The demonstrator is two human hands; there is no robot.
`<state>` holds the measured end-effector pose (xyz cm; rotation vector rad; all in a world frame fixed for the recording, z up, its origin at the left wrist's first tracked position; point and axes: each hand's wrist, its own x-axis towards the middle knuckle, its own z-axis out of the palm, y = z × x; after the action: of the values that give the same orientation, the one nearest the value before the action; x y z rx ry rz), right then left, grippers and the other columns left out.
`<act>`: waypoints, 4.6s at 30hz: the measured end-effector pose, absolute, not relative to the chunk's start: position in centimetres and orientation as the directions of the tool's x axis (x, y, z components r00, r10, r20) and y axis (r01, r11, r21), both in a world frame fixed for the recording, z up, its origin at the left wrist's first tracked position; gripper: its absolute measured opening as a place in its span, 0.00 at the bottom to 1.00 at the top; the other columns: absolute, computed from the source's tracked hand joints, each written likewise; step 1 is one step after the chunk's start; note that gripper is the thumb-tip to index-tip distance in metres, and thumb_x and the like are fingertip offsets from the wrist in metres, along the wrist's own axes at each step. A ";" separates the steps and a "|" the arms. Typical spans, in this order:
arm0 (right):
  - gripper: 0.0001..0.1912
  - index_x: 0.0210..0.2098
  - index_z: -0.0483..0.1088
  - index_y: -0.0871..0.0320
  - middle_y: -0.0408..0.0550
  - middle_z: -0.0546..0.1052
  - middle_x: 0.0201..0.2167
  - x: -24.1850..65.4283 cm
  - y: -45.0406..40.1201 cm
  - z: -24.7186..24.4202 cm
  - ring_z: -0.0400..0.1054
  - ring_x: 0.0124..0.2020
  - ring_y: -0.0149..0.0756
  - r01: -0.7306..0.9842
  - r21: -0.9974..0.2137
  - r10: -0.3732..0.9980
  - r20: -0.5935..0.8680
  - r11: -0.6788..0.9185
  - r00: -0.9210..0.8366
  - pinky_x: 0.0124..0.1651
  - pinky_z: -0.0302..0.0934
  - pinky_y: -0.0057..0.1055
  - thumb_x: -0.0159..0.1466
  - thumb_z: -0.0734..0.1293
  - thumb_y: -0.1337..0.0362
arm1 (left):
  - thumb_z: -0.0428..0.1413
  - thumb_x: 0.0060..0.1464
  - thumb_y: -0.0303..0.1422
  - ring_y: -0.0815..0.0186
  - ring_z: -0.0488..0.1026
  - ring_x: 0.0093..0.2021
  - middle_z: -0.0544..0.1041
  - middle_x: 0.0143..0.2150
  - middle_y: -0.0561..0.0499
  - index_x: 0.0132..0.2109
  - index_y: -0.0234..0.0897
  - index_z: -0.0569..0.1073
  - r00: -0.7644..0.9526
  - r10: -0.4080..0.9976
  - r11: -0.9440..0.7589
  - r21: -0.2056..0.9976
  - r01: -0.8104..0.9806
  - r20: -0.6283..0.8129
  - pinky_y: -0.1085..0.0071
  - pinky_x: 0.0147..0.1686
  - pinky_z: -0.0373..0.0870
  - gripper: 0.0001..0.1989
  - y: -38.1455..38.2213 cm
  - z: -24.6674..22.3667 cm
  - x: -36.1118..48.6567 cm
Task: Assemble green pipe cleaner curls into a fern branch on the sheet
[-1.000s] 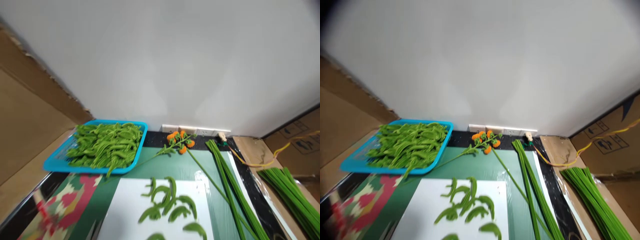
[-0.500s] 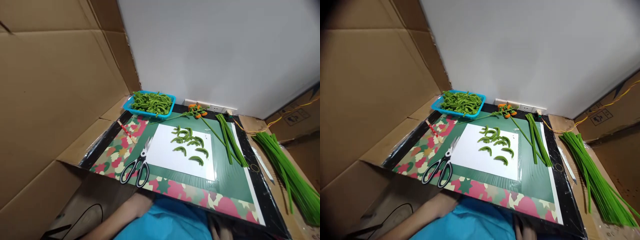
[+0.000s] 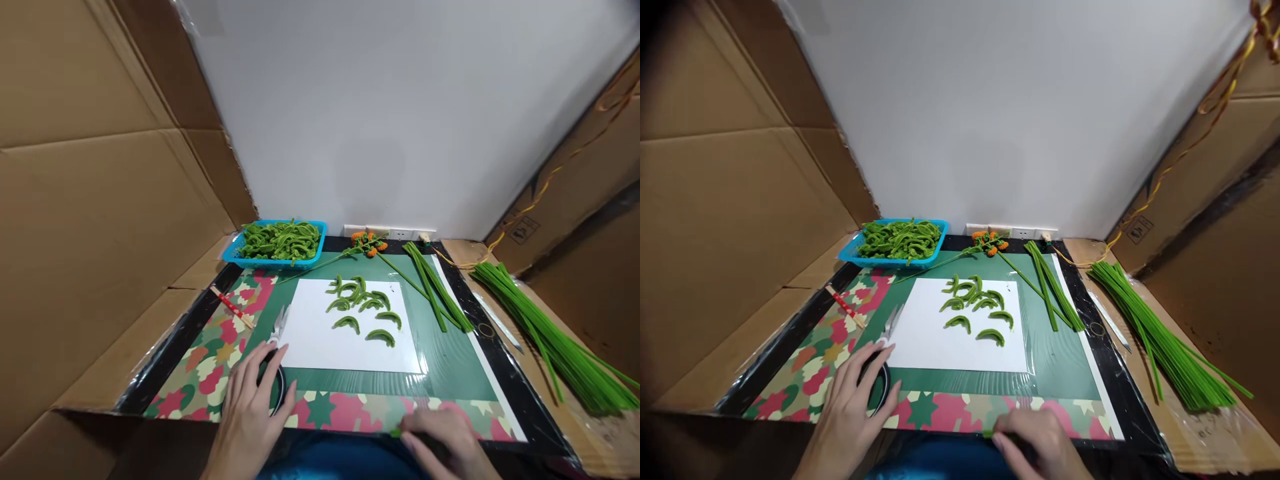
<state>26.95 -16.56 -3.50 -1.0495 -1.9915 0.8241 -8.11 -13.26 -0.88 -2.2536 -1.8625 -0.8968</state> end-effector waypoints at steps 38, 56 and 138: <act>0.14 0.49 0.77 0.57 0.48 0.83 0.36 28.3 2.1 -0.3 0.77 0.32 0.35 0.653 -0.362 0.718 0.549 0.665 -0.427 0.34 0.61 0.29 0.79 0.60 0.61 | 0.55 0.65 0.37 0.57 0.78 0.52 0.77 0.50 0.46 0.62 0.42 0.62 0.086 0.991 -0.132 0.708 0.693 0.101 0.62 0.50 0.75 0.21 1.1 2.7 -5.9; 0.10 0.45 0.78 0.56 0.50 0.85 0.36 28.4 3.2 -3.0 0.75 0.26 0.34 0.651 -0.476 0.757 0.606 0.591 -0.245 0.31 0.65 0.29 0.75 0.64 0.62 | 0.46 0.69 0.33 0.49 0.79 0.50 0.75 0.57 0.39 0.64 0.38 0.67 0.193 0.976 -0.215 0.320 0.923 0.101 0.60 0.46 0.72 0.19 4.5 2.6 -3.9; 0.12 0.49 0.79 0.57 0.47 0.82 0.34 22.0 -0.2 -0.1 0.77 0.26 0.33 -0.052 -0.943 0.938 0.331 0.327 -0.103 0.30 0.77 0.30 0.70 0.73 0.57 | 0.53 0.72 0.37 0.70 0.65 0.29 0.71 0.29 0.56 0.38 0.35 0.76 0.560 0.800 -0.433 0.854 0.289 0.216 0.74 0.30 0.60 0.15 0.9 1.9 1.3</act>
<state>22.03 -0.22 -0.14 -0.8792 -1.4041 1.0490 1.31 0.86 1.93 -3.4114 -1.5069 -1.3727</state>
